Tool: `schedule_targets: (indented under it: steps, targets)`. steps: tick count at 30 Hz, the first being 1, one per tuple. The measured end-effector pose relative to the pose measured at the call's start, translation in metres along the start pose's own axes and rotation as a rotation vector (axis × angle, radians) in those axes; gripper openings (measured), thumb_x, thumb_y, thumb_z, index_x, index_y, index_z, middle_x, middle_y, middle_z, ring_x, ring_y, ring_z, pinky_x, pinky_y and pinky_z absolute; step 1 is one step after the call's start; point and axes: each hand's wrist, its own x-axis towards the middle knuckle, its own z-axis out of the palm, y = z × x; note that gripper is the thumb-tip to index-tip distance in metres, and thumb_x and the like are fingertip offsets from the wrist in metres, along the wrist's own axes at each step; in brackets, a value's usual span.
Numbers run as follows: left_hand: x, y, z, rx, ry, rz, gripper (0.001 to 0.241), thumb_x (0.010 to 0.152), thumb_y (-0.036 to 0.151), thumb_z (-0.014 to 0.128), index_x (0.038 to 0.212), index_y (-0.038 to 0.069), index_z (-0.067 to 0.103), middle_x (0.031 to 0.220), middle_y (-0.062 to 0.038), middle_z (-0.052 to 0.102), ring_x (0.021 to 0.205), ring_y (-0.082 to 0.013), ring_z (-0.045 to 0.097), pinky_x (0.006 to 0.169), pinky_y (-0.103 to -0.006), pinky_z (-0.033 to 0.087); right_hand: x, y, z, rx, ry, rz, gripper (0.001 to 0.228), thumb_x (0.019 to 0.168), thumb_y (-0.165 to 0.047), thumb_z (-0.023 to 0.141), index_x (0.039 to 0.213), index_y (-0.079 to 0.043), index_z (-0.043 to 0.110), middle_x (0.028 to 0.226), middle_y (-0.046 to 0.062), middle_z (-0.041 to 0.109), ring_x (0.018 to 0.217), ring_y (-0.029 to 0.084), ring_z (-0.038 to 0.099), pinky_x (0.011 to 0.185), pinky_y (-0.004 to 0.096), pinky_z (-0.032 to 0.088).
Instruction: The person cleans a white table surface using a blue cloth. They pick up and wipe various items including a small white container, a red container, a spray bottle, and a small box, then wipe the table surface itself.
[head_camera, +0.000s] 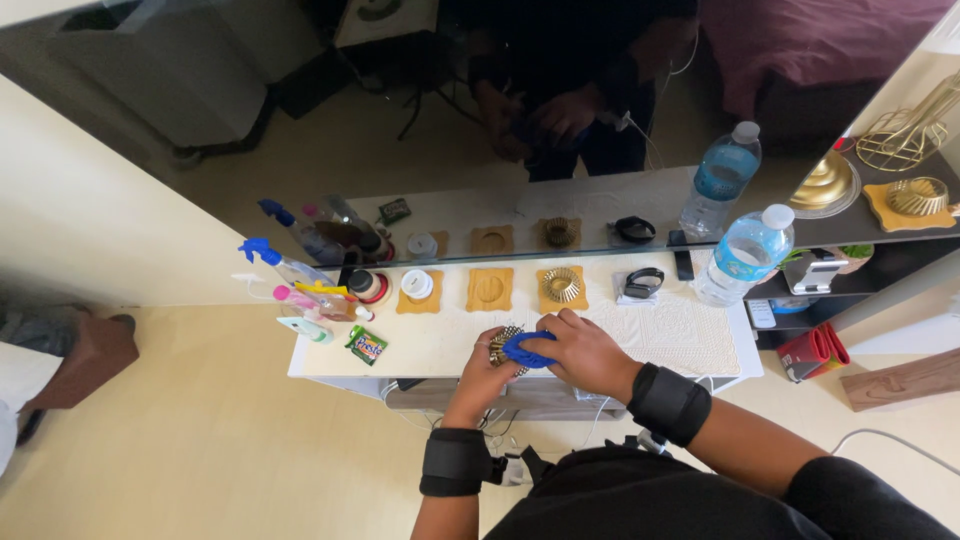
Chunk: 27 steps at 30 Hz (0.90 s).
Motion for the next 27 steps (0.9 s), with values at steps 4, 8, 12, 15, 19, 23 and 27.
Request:
schedule_targets:
  steps: [4,8,12,15,19,23,27]
  targets:
    - [0.002,0.000,-0.008,-0.069,0.044,-0.098,0.067,0.081,0.010,0.070,0.143,0.010,0.044,0.117,-0.004,0.068,0.096,-0.0125,0.069,0.072,-0.0283,0.060,0.002,0.007,0.006,0.062,-0.061,0.058,0.055,0.073,-0.011,0.077,0.126,-0.024,0.069,0.113,0.006,0.061,0.107,0.030,0.056,0.091,0.042,0.051]
    - [0.004,-0.008,-0.013,-0.013,0.095,-0.120,0.065,0.084,0.014,0.072,0.144,0.011,0.046,0.119,-0.005,0.068,0.099,-0.0135,0.068,0.073,-0.0307,0.059,-0.004,0.006,0.002,0.151,-0.117,0.094,0.053,0.074,-0.010,0.076,0.125,-0.024,0.069,0.110,0.005,0.061,0.104,0.030,0.056,0.089,0.043,0.050]
    - [-0.008,0.011,-0.011,0.008,0.090,-0.167,0.064,0.085,0.016,0.071,0.144,0.012,0.047,0.119,-0.004,0.068,0.099,-0.0113,0.066,0.073,-0.0299,0.059,-0.007,0.013,0.006,0.176,-0.232,0.108,0.050,0.075,-0.009,0.075,0.123,-0.023,0.069,0.110,0.003,0.060,0.103,0.029,0.056,0.088,0.041,0.051]
    - [-0.009,0.007,-0.007,0.094,0.101,-0.196,0.065,0.085,0.017,0.071,0.144,0.012,0.047,0.115,-0.004,0.068,0.095,-0.0119,0.066,0.071,-0.0282,0.058,-0.005,0.018,0.008,0.182,-0.299,0.067,0.051,0.074,-0.009,0.076,0.123,-0.021,0.067,0.109,0.004,0.060,0.102,0.029,0.056,0.088,0.042,0.050]
    - [-0.006,-0.004,-0.003,0.150,0.062,-0.140,0.065,0.085,0.016,0.072,0.144,0.007,0.047,0.110,-0.007,0.069,0.086,-0.0157,0.064,0.066,-0.0294,0.054,-0.007,0.025,0.014,0.198,-0.365,0.040,0.050,0.077,-0.011,0.075,0.125,-0.023,0.067,0.109,0.003,0.061,0.103,0.029,0.056,0.087,0.041,0.051]
    - [0.001,-0.004,0.005,0.131,0.028,-0.046,0.059,0.087,0.016,0.073,0.138,0.003,0.048,0.110,-0.009,0.069,0.092,-0.0162,0.063,0.078,-0.0299,0.054,-0.002,0.026,0.016,0.122,-0.281,0.146,0.049,0.075,-0.011,0.076,0.123,-0.019,0.064,0.107,0.005,0.060,0.103,0.029,0.057,0.087,0.042,0.051]
    - [0.004,0.005,0.013,0.245,-0.004,0.155,0.057,0.087,0.012,0.073,0.136,0.001,0.046,0.112,-0.011,0.066,0.102,-0.0184,0.066,0.091,-0.0308,0.054,-0.003,0.031,0.022,0.112,-0.337,0.166,0.049,0.073,-0.013,0.077,0.120,-0.017,0.061,0.108,0.005,0.060,0.106,0.029,0.057,0.086,0.042,0.051]
